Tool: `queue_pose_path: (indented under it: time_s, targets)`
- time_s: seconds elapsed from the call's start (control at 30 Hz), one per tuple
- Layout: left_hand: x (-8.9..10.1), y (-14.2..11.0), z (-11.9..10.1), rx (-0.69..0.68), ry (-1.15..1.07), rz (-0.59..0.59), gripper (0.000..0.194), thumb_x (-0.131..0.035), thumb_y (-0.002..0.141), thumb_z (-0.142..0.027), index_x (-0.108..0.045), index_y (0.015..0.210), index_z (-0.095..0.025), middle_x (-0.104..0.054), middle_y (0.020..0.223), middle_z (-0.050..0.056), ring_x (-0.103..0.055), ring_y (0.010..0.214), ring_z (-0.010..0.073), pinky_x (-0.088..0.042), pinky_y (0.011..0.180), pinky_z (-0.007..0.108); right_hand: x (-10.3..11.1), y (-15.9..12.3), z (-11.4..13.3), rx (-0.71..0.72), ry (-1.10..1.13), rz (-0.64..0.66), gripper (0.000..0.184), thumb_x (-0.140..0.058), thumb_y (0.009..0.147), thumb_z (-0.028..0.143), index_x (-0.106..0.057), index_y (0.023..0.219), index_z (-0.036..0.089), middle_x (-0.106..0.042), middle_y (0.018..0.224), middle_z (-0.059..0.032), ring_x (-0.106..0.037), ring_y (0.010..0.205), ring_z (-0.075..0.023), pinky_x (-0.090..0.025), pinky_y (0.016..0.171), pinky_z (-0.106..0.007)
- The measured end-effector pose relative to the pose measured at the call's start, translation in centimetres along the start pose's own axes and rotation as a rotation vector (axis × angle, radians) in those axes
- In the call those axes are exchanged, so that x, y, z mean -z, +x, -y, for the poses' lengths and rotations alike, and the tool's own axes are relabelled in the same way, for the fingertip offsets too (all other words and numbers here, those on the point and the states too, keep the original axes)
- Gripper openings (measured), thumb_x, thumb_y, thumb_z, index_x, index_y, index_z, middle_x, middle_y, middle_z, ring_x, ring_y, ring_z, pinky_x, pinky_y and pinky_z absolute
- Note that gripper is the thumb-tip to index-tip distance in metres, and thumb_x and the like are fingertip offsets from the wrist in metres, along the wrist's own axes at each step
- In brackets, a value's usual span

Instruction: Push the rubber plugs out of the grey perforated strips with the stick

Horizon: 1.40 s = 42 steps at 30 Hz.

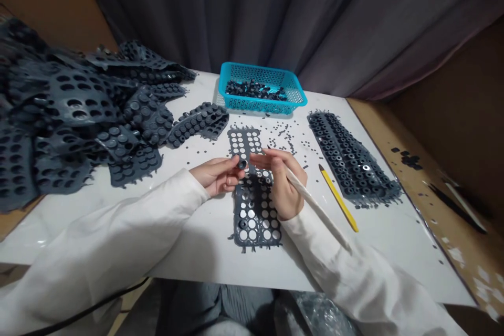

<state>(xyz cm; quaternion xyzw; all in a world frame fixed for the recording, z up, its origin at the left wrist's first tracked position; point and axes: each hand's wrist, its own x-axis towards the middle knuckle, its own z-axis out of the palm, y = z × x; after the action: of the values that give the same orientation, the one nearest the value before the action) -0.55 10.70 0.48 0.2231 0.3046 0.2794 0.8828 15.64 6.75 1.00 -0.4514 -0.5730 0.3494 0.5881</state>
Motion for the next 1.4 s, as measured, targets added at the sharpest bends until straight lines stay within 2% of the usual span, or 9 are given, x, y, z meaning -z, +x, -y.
queue_pose_path:
  time_s: [0.1,0.17,0.67,0.77,0.97,1.1,1.23,1.33,1.4]
  targets:
    - [-0.2,0.1,0.2,0.032,0.004,-0.017,0.027,-0.067,0.075,-0.035,-0.057,0.072,-0.011,-0.05,0.057,-0.001,-0.034,0.038,0.0001,-0.027,0.035,0.011,-0.2,-0.4,0.5,0.043,-0.021,0.11,0.009,-0.049,0.088,0.031,-0.046,0.085,0.023,-0.07,0.099,-0.0048,-0.066,0.091,-0.0178,-0.05,0.084,-0.038]
    - [-0.4,0.1,0.2,0.063,0.01,-0.027,0.03,-0.067,0.075,-0.039,-0.056,0.07,-0.011,-0.046,0.054,-0.003,-0.031,0.036,-0.0006,-0.023,0.033,0.01,-0.4,-0.5,0.6,0.069,-0.074,0.145,0.025,-0.062,0.08,0.029,-0.038,0.079,0.024,-0.07,0.101,-0.0052,-0.067,0.089,-0.019,-0.049,0.084,-0.039]
    - [-0.9,0.0,0.3,0.106,0.103,-0.063,0.037,-0.061,0.077,-0.048,-0.05,0.069,-0.014,-0.039,0.053,-0.006,-0.029,0.035,0.0008,-0.019,0.032,0.011,-0.6,-0.2,0.5,0.049,-0.062,0.088,0.034,-0.067,0.072,0.022,-0.033,0.077,0.024,-0.071,0.09,-0.0049,-0.066,0.081,-0.018,-0.048,0.08,-0.037]
    - [-1.4,0.5,-2.6,-0.109,0.252,-0.196,0.034,-0.061,0.078,-0.043,-0.05,0.068,-0.013,-0.039,0.053,-0.005,-0.034,0.038,0.0021,-0.024,0.035,0.013,0.4,1.2,0.4,0.023,0.015,-0.007,0.031,-0.064,0.075,0.025,-0.034,0.079,0.024,-0.069,0.088,-0.0032,-0.065,0.084,-0.0174,-0.048,0.083,-0.038]
    - [-0.9,6.4,-14.3,-1.001,1.12,-0.626,0.012,-0.066,0.071,-0.021,-0.06,0.076,-0.012,-0.056,0.067,0.001,-0.05,0.06,0.0098,-0.041,0.063,0.024,2.4,3.6,-2.3,-0.086,0.068,-0.159,0.02,-0.053,0.081,0.028,-0.035,0.079,0.024,-0.059,0.07,0.0025,-0.063,0.072,-0.0146,-0.05,0.07,-0.031]
    - [0.1,11.1,-18.3,-0.986,1.484,-0.765,0.021,-0.067,0.067,-0.022,-0.064,0.087,-0.013,-0.064,0.083,0.007,-0.055,0.084,0.02,-0.038,0.084,0.034,2.9,3.6,-4.2,-0.116,0.007,-0.052,0.02,-0.054,0.081,0.031,-0.035,0.081,0.024,-0.06,0.073,0.0018,-0.063,0.074,-0.016,-0.049,0.069,-0.031]
    - [-0.5,11.7,-17.9,-0.923,1.642,-0.825,0.024,-0.068,0.066,-0.029,-0.066,0.086,-0.015,-0.064,0.087,0.01,-0.049,0.102,0.0291,-0.032,0.091,0.041,2.5,3.6,-4.4,0.01,-0.17,0.224,0.024,-0.059,0.077,0.026,-0.036,0.083,0.023,-0.066,0.096,-0.0057,-0.062,0.095,-0.0189,-0.044,0.084,-0.036]
    - [-1.7,8.9,-15.6,-0.992,1.7,-0.686,0.017,-0.062,0.07,-0.027,-0.067,0.082,-0.016,-0.063,0.085,0.008,-0.053,0.087,0.022,-0.036,0.083,0.032,1.8,3.7,-4.2,0.133,-0.323,0.47,0.02,-0.057,0.078,0.02,-0.037,0.082,0.023,-0.064,0.108,-0.0083,-0.055,0.11,-0.0208,-0.04,0.089,-0.036]
    - [-2.1,6.5,-13.3,-0.838,1.783,-0.432,0.016,-0.064,0.065,-0.026,-0.067,0.077,-0.017,-0.062,0.076,0.004,-0.053,0.072,0.0172,-0.038,0.072,0.027,1.3,3.8,-4.3,0.161,-0.412,0.53,0.019,-0.056,0.078,0.018,-0.038,0.082,0.023,-0.064,0.105,-0.0078,-0.056,0.108,-0.0217,-0.039,0.087,-0.036]
